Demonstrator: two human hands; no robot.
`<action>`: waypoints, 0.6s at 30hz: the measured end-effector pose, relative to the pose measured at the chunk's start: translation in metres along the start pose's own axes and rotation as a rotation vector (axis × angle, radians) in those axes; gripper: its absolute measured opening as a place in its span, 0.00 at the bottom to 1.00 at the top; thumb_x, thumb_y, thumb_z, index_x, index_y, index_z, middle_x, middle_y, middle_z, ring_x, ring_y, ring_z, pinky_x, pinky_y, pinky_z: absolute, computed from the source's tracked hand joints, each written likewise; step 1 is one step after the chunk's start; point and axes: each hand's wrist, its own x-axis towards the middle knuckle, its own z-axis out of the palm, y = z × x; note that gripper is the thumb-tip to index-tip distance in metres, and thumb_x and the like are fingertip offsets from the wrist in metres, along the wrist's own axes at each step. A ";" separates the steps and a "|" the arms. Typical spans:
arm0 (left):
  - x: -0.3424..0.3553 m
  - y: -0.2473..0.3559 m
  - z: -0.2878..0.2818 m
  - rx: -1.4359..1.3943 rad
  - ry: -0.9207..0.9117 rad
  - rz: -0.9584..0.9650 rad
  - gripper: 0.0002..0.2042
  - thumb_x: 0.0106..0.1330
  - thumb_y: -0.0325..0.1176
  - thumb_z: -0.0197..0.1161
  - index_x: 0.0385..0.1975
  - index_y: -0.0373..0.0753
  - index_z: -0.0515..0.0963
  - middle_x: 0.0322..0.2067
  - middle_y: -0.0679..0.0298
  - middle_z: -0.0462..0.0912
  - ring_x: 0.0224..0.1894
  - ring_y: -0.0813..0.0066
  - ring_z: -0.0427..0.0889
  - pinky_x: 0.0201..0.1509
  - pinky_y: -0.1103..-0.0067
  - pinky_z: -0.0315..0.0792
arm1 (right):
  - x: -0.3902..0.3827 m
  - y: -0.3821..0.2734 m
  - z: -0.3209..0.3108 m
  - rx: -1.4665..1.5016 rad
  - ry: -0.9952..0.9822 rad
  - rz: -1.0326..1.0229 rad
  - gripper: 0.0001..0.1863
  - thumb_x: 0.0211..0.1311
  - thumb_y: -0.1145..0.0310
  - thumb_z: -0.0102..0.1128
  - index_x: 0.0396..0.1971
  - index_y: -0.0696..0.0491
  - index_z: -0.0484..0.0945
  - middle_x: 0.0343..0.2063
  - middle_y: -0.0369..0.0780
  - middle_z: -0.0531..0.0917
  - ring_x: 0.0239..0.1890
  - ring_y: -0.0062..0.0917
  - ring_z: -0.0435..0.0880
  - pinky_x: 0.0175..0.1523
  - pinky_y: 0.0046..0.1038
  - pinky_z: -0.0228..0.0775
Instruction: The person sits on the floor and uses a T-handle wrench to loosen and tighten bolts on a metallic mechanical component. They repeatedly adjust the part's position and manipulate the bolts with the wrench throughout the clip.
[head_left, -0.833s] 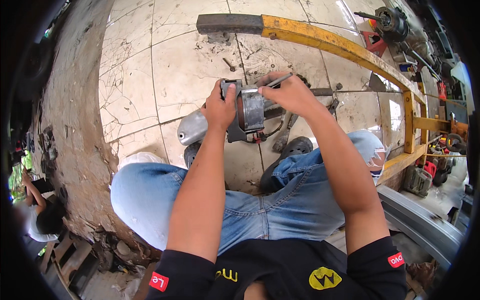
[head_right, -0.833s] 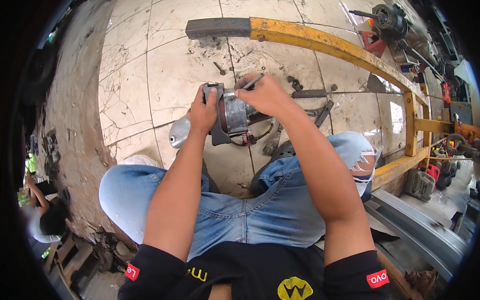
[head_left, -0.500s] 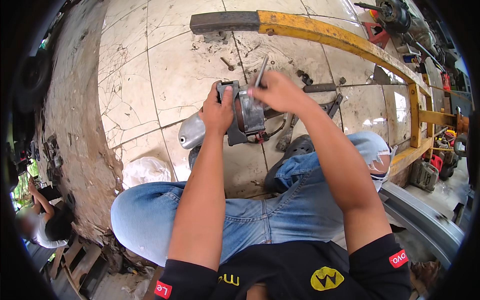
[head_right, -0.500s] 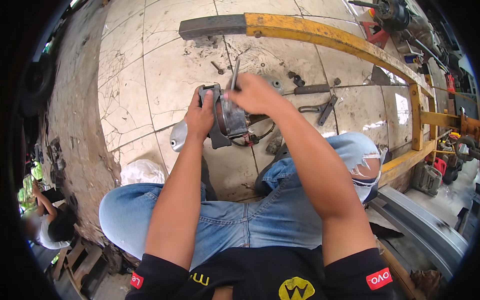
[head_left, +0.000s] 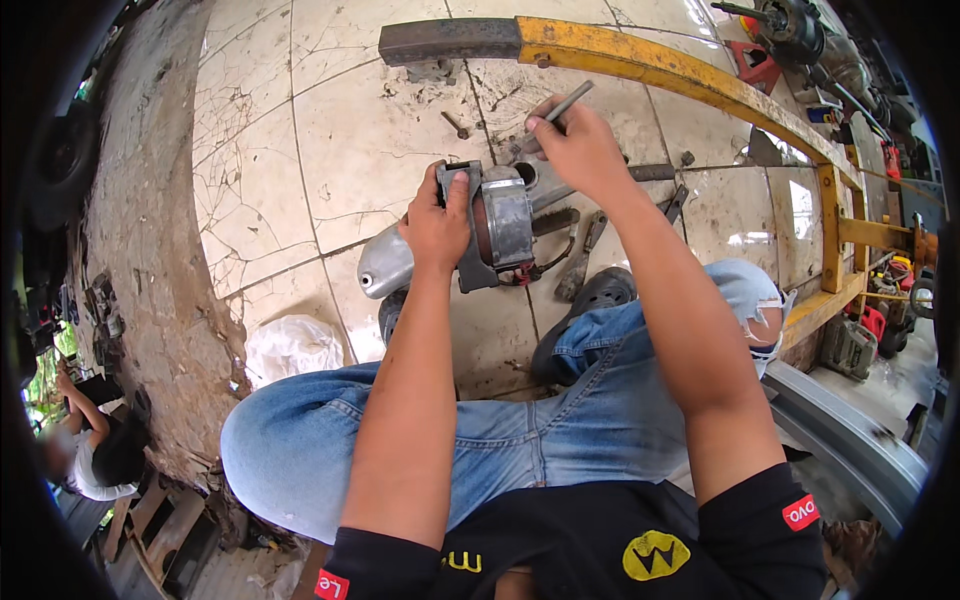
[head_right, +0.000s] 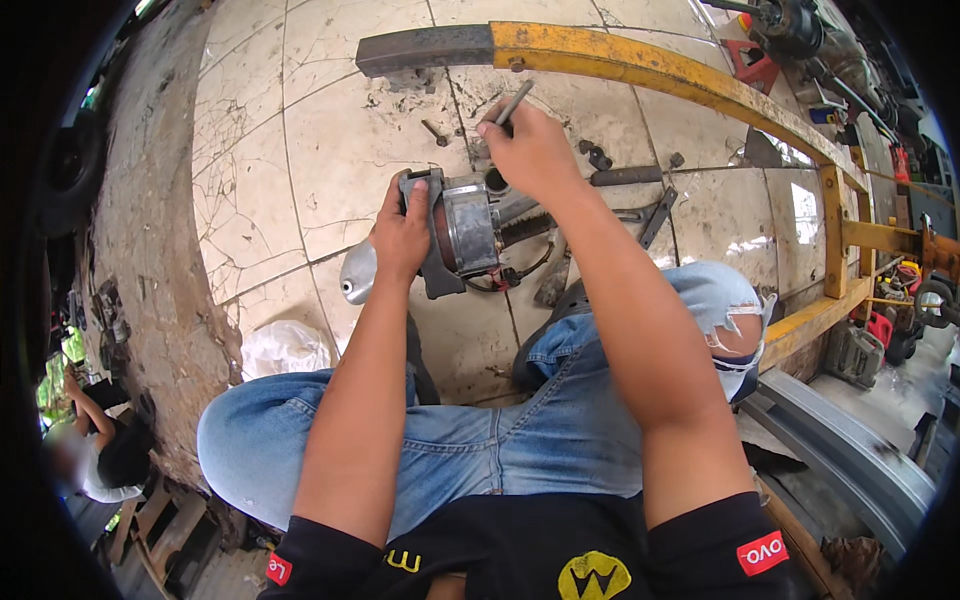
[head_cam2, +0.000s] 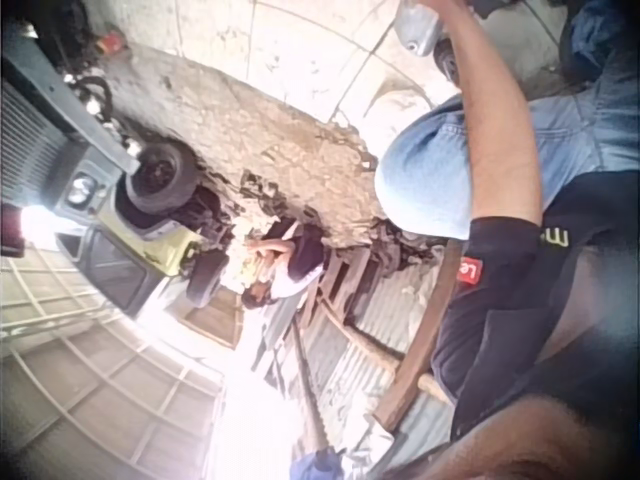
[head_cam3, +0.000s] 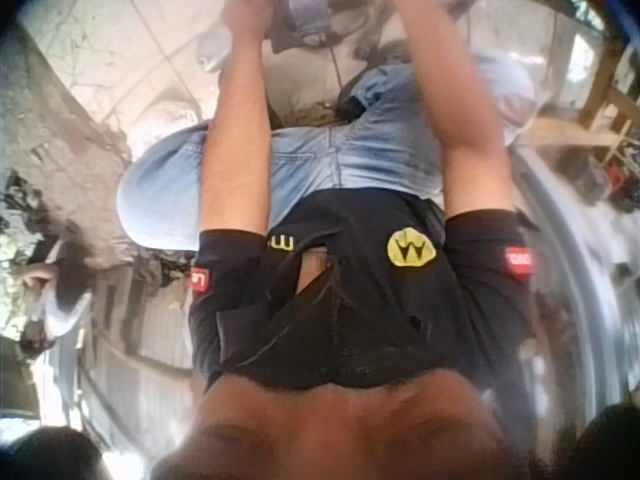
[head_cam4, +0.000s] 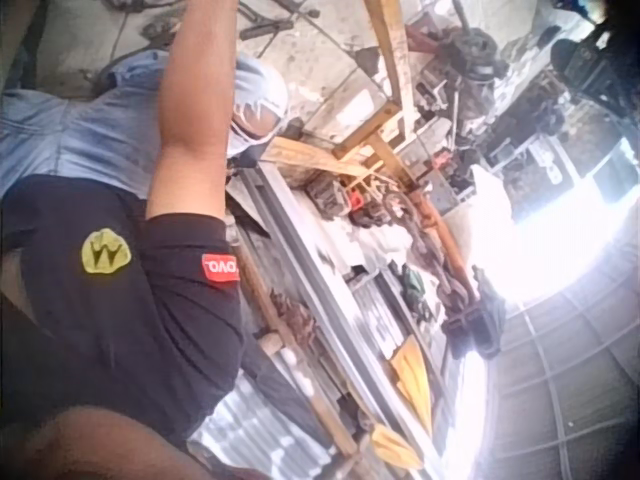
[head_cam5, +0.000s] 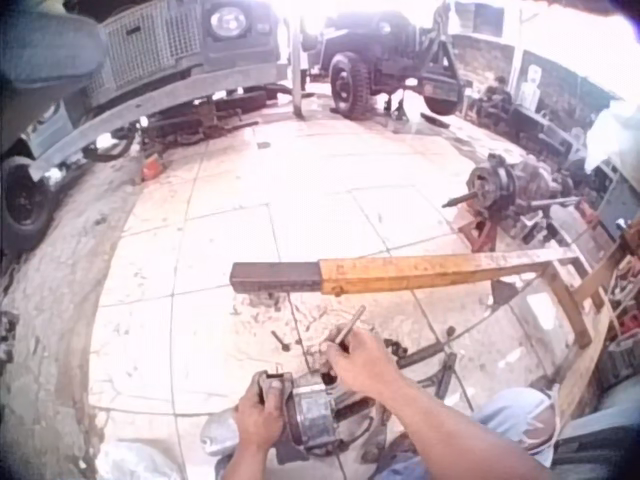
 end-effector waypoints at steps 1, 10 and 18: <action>0.002 0.000 0.000 0.010 0.008 0.012 0.27 0.69 0.59 0.55 0.61 0.49 0.74 0.46 0.58 0.86 0.54 0.56 0.80 0.68 0.55 0.51 | 0.001 -0.003 -0.001 0.109 0.007 0.075 0.10 0.65 0.68 0.61 0.36 0.60 0.80 0.28 0.45 0.85 0.27 0.28 0.88 0.38 0.31 0.77; 0.005 0.003 0.003 0.044 0.035 0.005 0.28 0.70 0.60 0.51 0.61 0.48 0.74 0.49 0.56 0.85 0.56 0.55 0.79 0.68 0.54 0.50 | 0.000 0.024 -0.005 -0.030 0.063 0.101 0.08 0.69 0.70 0.59 0.39 0.61 0.78 0.30 0.40 0.85 0.31 0.23 0.87 0.34 0.24 0.78; 0.008 -0.003 0.006 0.025 0.073 0.038 0.29 0.70 0.60 0.52 0.61 0.45 0.74 0.48 0.55 0.85 0.56 0.55 0.79 0.68 0.54 0.51 | -0.014 0.019 0.002 0.022 -0.060 0.088 0.09 0.67 0.68 0.62 0.39 0.59 0.78 0.30 0.39 0.84 0.30 0.22 0.85 0.30 0.24 0.76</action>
